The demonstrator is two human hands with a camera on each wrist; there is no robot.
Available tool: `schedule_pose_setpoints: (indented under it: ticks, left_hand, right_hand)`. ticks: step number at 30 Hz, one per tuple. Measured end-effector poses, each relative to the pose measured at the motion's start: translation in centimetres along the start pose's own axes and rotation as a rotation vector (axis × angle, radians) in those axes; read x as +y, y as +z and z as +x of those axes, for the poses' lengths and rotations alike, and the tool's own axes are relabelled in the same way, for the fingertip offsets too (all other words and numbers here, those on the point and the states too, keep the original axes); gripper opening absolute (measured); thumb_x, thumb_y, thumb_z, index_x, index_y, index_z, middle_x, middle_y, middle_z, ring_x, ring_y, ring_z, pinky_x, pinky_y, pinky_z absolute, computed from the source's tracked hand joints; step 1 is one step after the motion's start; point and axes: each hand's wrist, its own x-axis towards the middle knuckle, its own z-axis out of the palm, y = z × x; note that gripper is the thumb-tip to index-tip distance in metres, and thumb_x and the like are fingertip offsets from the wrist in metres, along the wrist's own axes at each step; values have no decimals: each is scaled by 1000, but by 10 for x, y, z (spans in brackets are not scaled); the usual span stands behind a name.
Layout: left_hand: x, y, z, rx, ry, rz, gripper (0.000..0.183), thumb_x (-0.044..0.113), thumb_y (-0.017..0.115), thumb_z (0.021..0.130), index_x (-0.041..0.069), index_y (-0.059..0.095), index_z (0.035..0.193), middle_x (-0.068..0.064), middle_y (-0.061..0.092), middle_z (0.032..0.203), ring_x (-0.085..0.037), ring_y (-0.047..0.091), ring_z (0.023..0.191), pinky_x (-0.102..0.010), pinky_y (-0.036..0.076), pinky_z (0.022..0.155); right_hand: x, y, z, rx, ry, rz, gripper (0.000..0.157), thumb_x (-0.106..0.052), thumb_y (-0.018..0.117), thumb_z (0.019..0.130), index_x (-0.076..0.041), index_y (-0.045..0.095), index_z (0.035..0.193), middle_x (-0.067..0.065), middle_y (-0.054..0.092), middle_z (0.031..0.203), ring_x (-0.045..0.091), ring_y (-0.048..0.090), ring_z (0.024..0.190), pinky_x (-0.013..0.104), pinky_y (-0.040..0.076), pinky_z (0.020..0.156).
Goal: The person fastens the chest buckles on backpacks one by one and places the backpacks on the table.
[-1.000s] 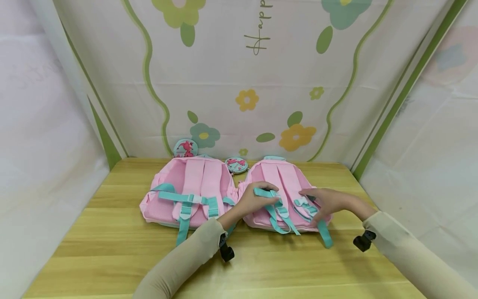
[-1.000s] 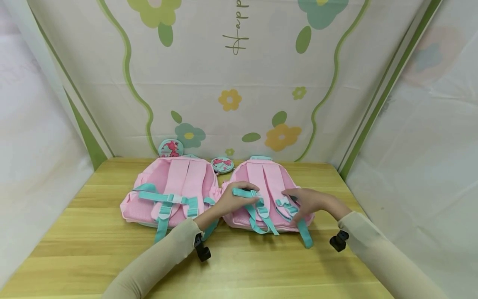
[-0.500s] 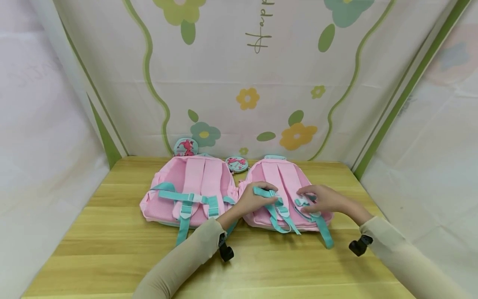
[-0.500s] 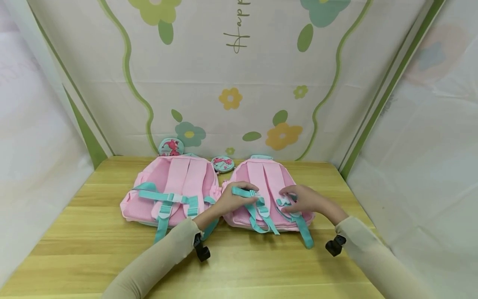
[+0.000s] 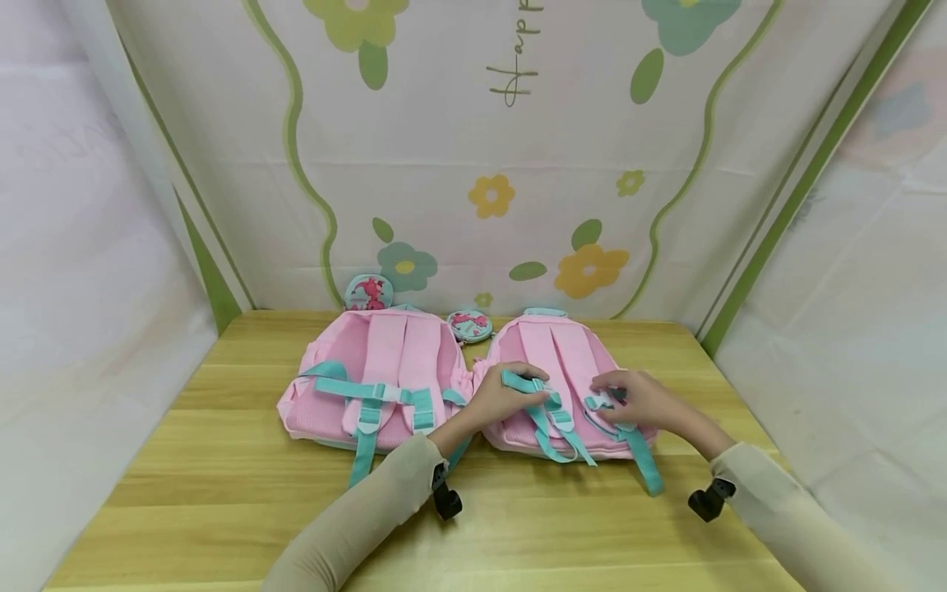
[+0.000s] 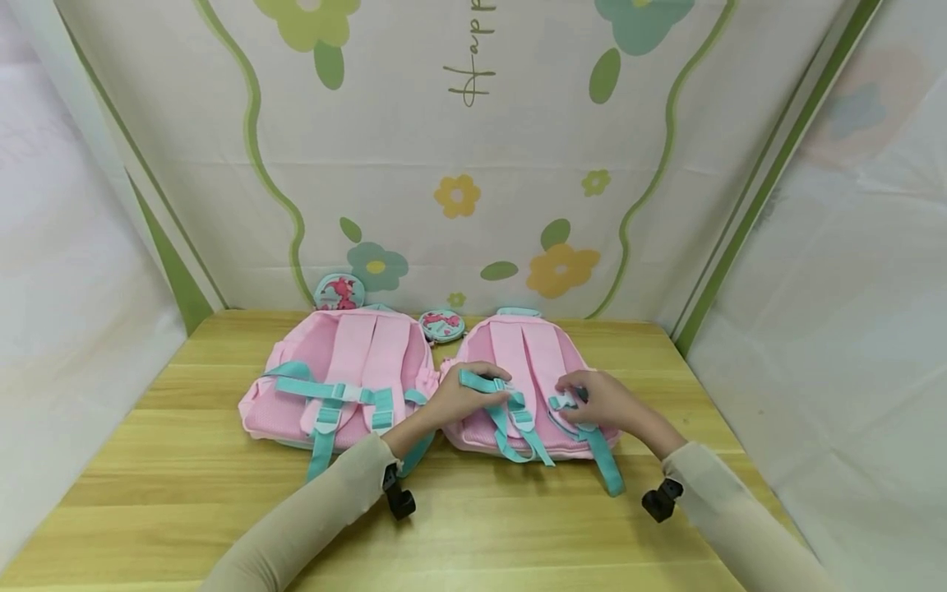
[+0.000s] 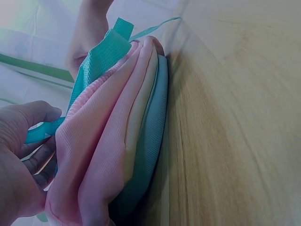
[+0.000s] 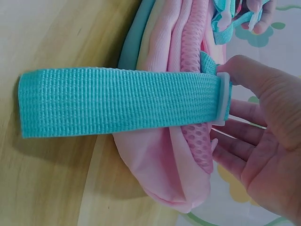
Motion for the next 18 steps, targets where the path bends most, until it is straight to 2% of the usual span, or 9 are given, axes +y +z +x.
schedule_pose_setpoints:
  ticks: [6, 9, 14, 18]
  left_hand:
    - [0, 1, 1, -3, 7, 1, 27, 0, 75, 89, -6, 72, 115, -26, 71, 118, -42, 64, 108, -13, 49, 81]
    - [-1, 2, 1, 3, 13, 9, 27, 1, 75, 89, -6, 72, 115, -24, 72, 118, -40, 65, 108, -12, 49, 81]
    - [-1, 1, 0, 14, 26, 8, 29, 7, 78, 88, -3, 73, 116, -18, 74, 116, -34, 66, 106, -12, 49, 81]
    - [-2, -1, -1, 4, 42, 5, 30, 10, 79, 88, -2, 74, 116, -15, 75, 116, -30, 66, 106, -15, 51, 83]
  right_hand:
    - [4, 6, 0, 43, 7, -32, 29, -18, 82, 83, -8, 75, 109, 13, 73, 120, 15, 63, 94, 30, 55, 79]
    - [4, 7, 0, 60, 11, -33, 23, -18, 83, 82, -11, 75, 102, 15, 73, 120, 16, 64, 93, 30, 55, 78]
    - [2, 6, 0, 72, 16, -11, 16, -18, 84, 81, -15, 72, 92, 17, 73, 121, 13, 55, 79, 24, 47, 69]
    - [1, 8, -1, 76, 13, 10, 16, -16, 84, 81, -14, 71, 90, 18, 73, 119, 12, 50, 71, 22, 43, 65]
